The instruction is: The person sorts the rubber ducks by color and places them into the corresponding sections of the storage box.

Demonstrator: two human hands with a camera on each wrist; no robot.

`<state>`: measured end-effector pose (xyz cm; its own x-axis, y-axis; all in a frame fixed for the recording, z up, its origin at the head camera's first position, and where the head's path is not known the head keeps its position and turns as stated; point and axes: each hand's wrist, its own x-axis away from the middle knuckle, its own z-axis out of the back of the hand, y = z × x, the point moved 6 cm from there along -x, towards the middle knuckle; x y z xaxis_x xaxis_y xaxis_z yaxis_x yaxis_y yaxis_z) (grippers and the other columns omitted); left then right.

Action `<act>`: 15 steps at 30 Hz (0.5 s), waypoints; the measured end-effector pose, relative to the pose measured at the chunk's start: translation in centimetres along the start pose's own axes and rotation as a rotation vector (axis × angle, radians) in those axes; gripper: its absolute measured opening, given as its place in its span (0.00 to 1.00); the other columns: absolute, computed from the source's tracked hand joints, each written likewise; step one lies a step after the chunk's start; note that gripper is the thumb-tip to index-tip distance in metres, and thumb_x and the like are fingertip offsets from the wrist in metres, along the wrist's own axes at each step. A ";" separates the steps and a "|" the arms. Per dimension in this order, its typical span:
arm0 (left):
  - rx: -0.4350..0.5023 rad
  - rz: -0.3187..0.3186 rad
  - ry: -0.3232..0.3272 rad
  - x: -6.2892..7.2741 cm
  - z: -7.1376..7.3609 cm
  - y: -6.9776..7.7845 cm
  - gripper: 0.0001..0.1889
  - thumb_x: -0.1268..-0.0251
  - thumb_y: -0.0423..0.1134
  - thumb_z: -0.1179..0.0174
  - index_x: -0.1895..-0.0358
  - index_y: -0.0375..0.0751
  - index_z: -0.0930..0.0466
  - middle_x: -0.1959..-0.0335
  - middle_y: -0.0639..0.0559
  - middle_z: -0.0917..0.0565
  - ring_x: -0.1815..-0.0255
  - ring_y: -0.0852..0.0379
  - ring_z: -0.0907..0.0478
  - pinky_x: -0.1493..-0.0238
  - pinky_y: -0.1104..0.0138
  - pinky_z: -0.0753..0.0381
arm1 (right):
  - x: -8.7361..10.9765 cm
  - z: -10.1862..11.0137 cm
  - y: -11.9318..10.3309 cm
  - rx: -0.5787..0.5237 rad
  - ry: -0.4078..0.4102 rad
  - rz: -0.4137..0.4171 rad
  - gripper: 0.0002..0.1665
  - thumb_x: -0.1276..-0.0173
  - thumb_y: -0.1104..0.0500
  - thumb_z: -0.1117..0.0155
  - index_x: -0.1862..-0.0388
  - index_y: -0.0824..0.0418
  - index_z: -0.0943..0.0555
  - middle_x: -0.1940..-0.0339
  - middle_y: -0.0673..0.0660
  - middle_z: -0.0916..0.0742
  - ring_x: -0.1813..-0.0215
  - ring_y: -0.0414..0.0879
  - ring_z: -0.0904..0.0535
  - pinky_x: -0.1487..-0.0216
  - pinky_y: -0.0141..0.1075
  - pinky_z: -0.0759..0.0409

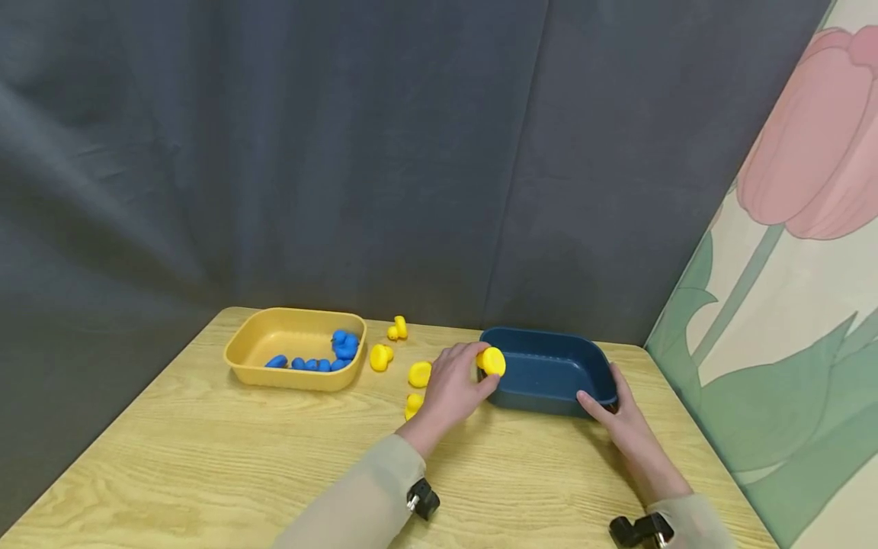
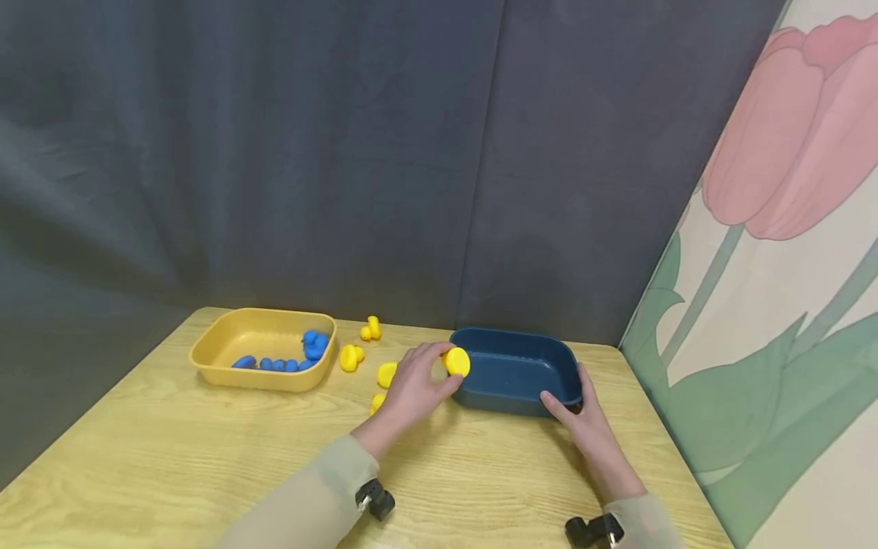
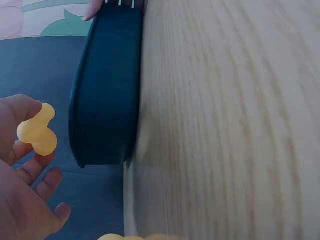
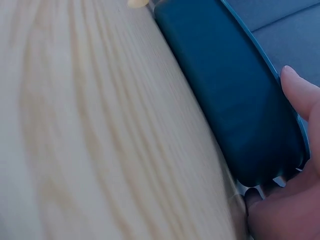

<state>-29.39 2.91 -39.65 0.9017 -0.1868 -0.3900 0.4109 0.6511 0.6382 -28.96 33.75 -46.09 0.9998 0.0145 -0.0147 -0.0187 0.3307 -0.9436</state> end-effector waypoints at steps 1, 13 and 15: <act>-0.007 -0.002 0.002 -0.1 -0.2 0.0 0.28 0.25 0.46 0.26 0.26 0.47 0.18 0.32 0.51 0.15 0.33 0.46 0.23 0.29 0.50 0.24 | 0.0 0.0 0.1 -0.012 0.004 0.001 0.64 0.13 0.53 0.35 0.07 0.53 0.75 0.07 0.66 0.64 0.09 0.67 0.65 0.11 0.56 0.58; -0.082 0.010 -0.013 -0.8 -2.0 0.0 0.28 0.24 0.50 0.26 0.26 0.47 0.18 0.32 0.52 0.14 0.35 0.47 0.21 0.27 0.48 0.26 | 0.1 0.0 0.5 -0.052 0.025 -0.053 0.66 0.15 0.50 0.33 0.07 0.49 0.75 0.07 0.63 0.63 0.08 0.64 0.64 0.11 0.60 0.58; -0.095 0.011 -0.014 -0.9 -2.2 -0.1 0.28 0.24 0.50 0.26 0.26 0.47 0.18 0.32 0.52 0.14 0.35 0.47 0.21 0.27 0.48 0.26 | 0.1 0.0 0.4 -0.051 0.023 -0.056 0.66 0.15 0.50 0.33 0.07 0.49 0.75 0.07 0.63 0.63 0.08 0.64 0.65 0.11 0.60 0.58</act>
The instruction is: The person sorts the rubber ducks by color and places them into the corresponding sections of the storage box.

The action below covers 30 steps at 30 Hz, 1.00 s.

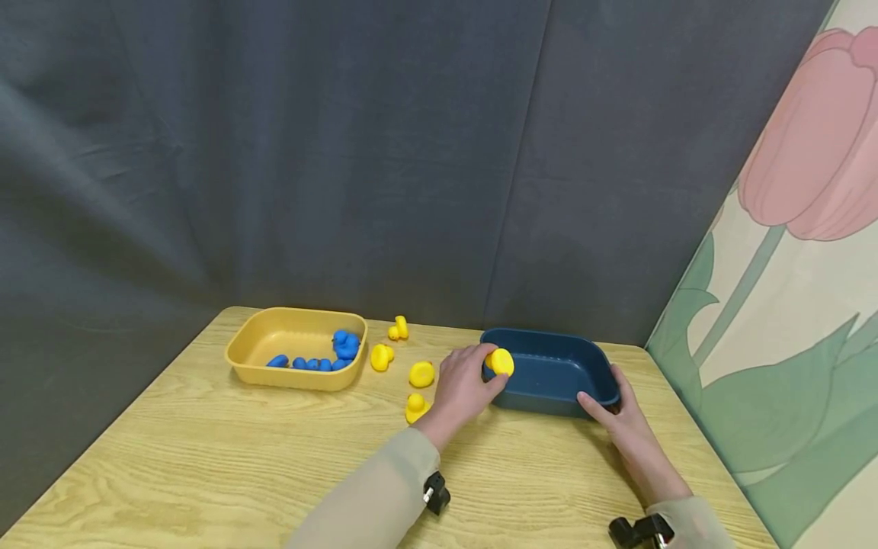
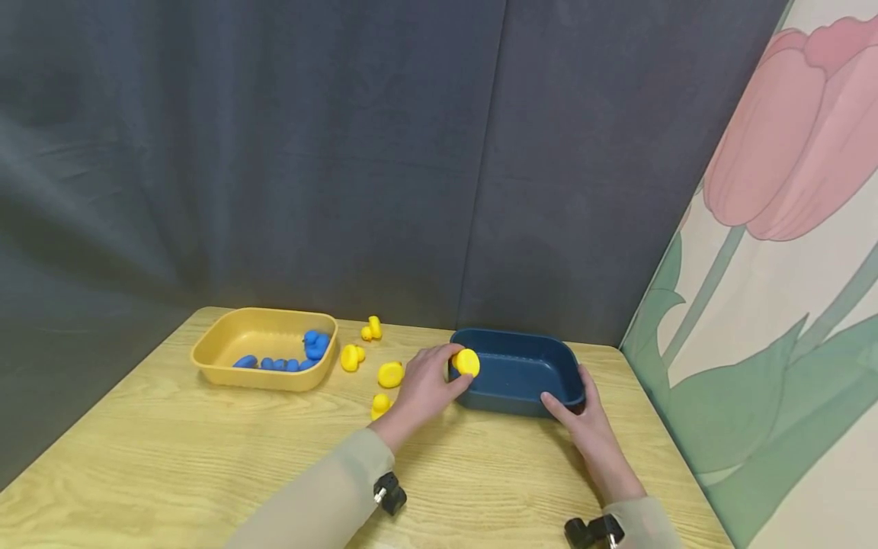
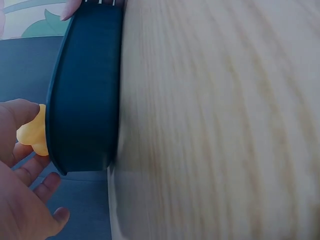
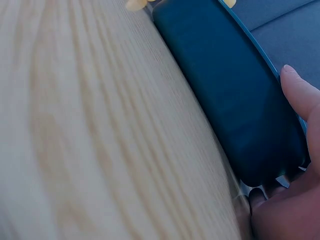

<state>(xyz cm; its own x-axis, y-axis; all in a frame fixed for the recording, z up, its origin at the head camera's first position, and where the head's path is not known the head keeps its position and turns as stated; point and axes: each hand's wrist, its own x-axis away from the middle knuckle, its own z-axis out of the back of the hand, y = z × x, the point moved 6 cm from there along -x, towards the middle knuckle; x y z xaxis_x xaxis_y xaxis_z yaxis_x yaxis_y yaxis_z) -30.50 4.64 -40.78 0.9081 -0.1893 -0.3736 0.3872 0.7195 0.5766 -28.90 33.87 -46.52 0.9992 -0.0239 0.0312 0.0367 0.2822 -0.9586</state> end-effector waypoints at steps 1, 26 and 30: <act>-0.003 0.003 -0.001 0.0 -0.1 0.0 0.28 0.24 0.50 0.26 0.27 0.47 0.18 0.32 0.52 0.14 0.35 0.47 0.21 0.27 0.48 0.26 | 0.0 0.0 0.0 0.002 -0.001 -0.002 0.66 0.15 0.50 0.33 0.07 0.49 0.75 0.07 0.63 0.64 0.08 0.64 0.65 0.11 0.60 0.58; 0.110 0.045 -0.039 0.3 1.5 -1.0 0.31 0.21 0.49 0.30 0.20 0.49 0.24 0.20 0.49 0.24 0.20 0.42 0.30 0.19 0.44 0.33 | 0.1 0.1 0.0 0.021 0.002 0.007 0.66 0.15 0.48 0.33 0.07 0.49 0.74 0.07 0.65 0.63 0.08 0.67 0.64 0.12 0.65 0.57; 0.124 0.039 -0.012 0.6 2.9 -1.5 0.31 0.22 0.47 0.28 0.20 0.49 0.23 0.21 0.49 0.23 0.21 0.41 0.29 0.20 0.43 0.32 | 0.0 0.1 0.0 0.027 0.002 -0.016 0.66 0.15 0.47 0.33 0.07 0.48 0.75 0.07 0.64 0.64 0.08 0.66 0.65 0.12 0.64 0.58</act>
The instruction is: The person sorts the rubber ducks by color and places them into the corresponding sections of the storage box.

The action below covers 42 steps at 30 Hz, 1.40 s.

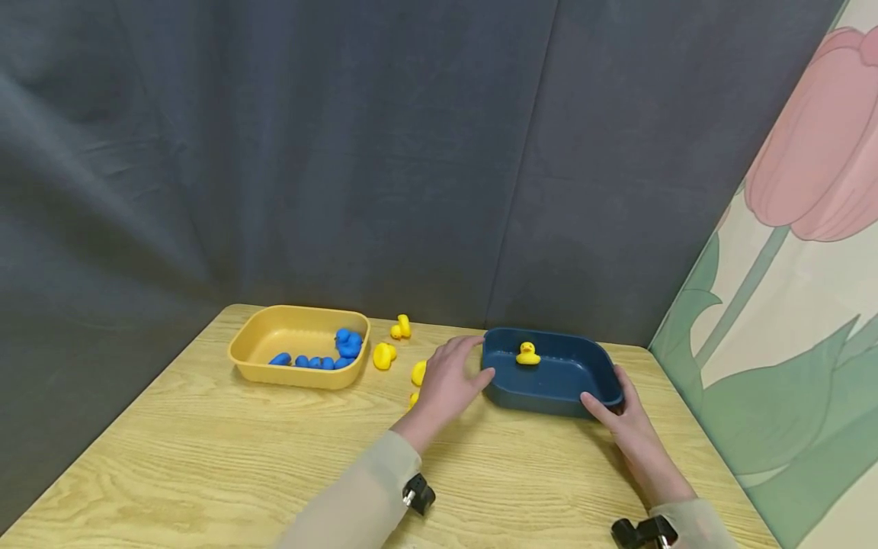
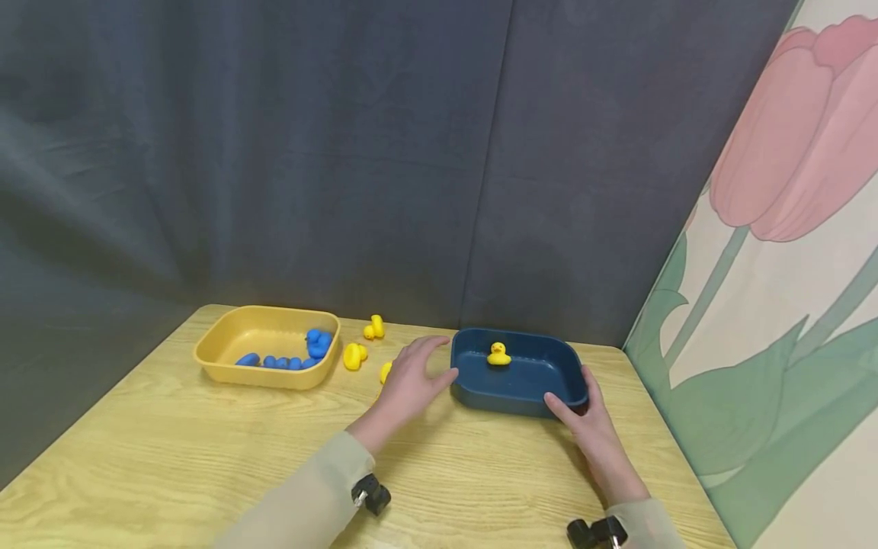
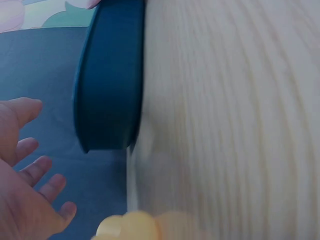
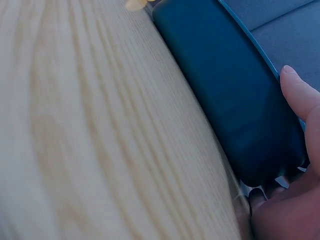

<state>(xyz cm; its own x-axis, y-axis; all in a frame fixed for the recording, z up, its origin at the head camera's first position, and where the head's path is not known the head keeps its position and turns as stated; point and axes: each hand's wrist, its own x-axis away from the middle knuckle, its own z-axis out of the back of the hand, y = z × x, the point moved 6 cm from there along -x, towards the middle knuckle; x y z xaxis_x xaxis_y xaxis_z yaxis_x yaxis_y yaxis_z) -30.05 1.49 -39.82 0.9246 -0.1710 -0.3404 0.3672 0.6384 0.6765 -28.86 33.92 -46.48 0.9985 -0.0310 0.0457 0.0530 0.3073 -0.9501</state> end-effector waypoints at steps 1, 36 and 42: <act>0.005 -0.004 0.006 0.1 0.4 -0.1 0.31 0.22 0.47 0.28 0.21 0.48 0.23 0.22 0.48 0.23 0.21 0.41 0.29 0.21 0.42 0.32 | 0.0 0.0 0.0 0.000 0.001 -0.006 0.66 0.15 0.47 0.33 0.07 0.48 0.75 0.07 0.63 0.64 0.08 0.65 0.65 0.12 0.63 0.58; 0.038 0.040 -0.292 5.1 6.0 -6.5 0.34 0.29 0.46 0.22 0.23 0.42 0.22 0.27 0.44 0.19 0.30 0.38 0.20 0.29 0.45 0.20 | -0.1 0.5 0.0 0.010 -0.002 0.019 0.65 0.14 0.50 0.34 0.07 0.50 0.75 0.07 0.66 0.63 0.09 0.67 0.64 0.12 0.64 0.56; 0.041 0.038 -0.348 5.2 5.7 -6.8 0.34 0.30 0.43 0.21 0.25 0.40 0.20 0.31 0.43 0.17 0.36 0.42 0.18 0.29 0.46 0.20 | -0.2 0.5 0.0 0.021 -0.005 0.016 0.65 0.14 0.49 0.34 0.07 0.50 0.75 0.07 0.65 0.64 0.08 0.66 0.65 0.12 0.63 0.57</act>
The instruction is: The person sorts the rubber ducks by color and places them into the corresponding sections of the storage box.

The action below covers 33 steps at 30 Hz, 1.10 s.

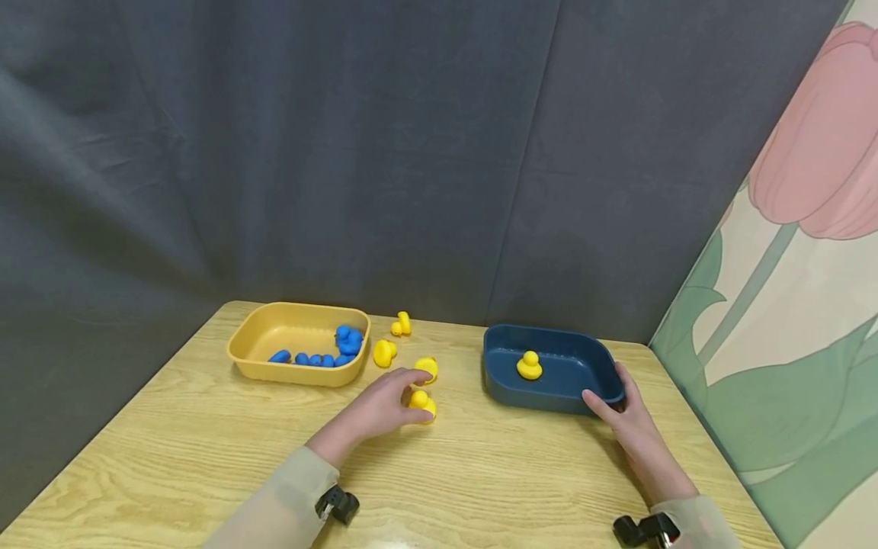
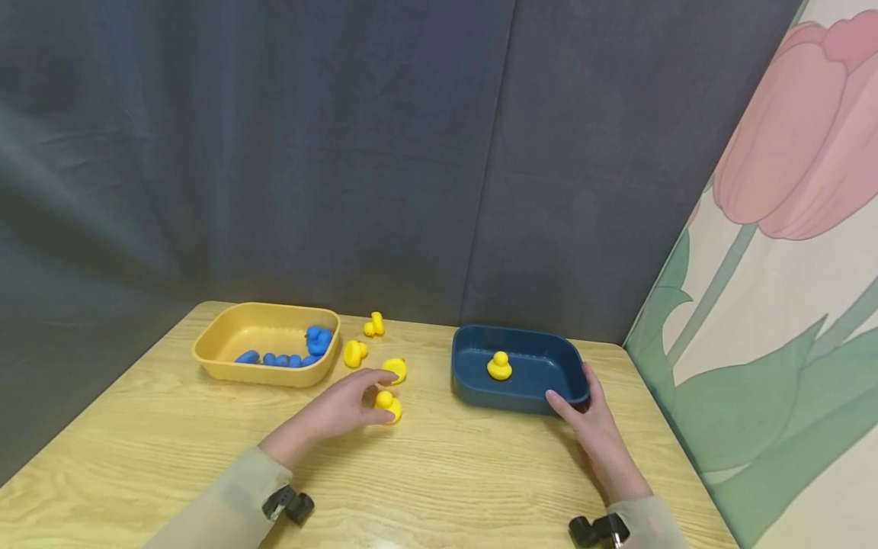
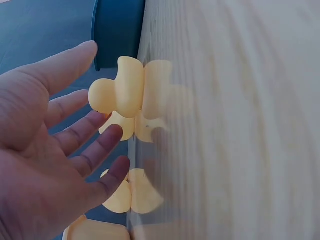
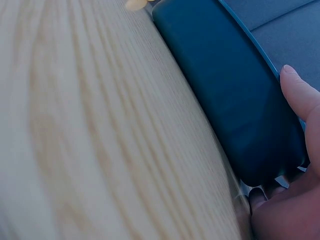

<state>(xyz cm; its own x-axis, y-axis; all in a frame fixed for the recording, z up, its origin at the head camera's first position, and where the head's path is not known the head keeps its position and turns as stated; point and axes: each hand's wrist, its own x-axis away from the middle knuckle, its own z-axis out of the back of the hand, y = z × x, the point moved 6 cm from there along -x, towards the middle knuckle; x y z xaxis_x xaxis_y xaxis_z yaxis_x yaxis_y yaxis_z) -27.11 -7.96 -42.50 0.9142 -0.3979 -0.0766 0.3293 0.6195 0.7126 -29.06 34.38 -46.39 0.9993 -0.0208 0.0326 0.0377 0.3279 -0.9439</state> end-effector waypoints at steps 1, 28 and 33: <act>-0.002 -0.003 -0.006 0.0 0.0 -0.1 0.33 0.30 0.43 0.21 0.25 0.39 0.20 0.31 0.43 0.17 0.37 0.43 0.18 0.30 0.47 0.20 | 0.0 0.0 0.0 -0.003 -0.001 0.000 0.65 0.14 0.50 0.34 0.07 0.50 0.75 0.07 0.65 0.64 0.08 0.66 0.65 0.12 0.63 0.57; -0.056 -0.025 -0.046 -0.1 -0.5 -1.1 0.26 0.33 0.34 0.20 0.33 0.40 0.15 0.42 0.51 0.14 0.45 0.51 0.20 0.34 0.49 0.18 | 0.0 0.0 0.0 -0.012 -0.009 -0.021 0.65 0.14 0.49 0.34 0.07 0.48 0.76 0.07 0.65 0.65 0.08 0.66 0.65 0.12 0.63 0.57; -0.057 -0.026 -0.042 -0.1 -0.5 -1.1 0.22 0.32 0.34 0.21 0.37 0.40 0.14 0.45 0.53 0.14 0.48 0.52 0.20 0.36 0.50 0.18 | 0.1 -0.1 0.0 -0.017 -0.008 -0.015 0.65 0.14 0.50 0.34 0.07 0.49 0.76 0.07 0.66 0.64 0.08 0.67 0.65 0.12 0.63 0.56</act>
<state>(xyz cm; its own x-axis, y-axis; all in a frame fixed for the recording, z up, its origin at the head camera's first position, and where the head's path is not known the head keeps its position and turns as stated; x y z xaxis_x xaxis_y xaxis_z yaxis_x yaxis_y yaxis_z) -27.47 -8.27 -43.63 0.8951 -0.4413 -0.0642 0.3664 0.6457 0.6700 -28.96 34.32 -46.38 0.9986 -0.0179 0.0498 0.0529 0.3119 -0.9486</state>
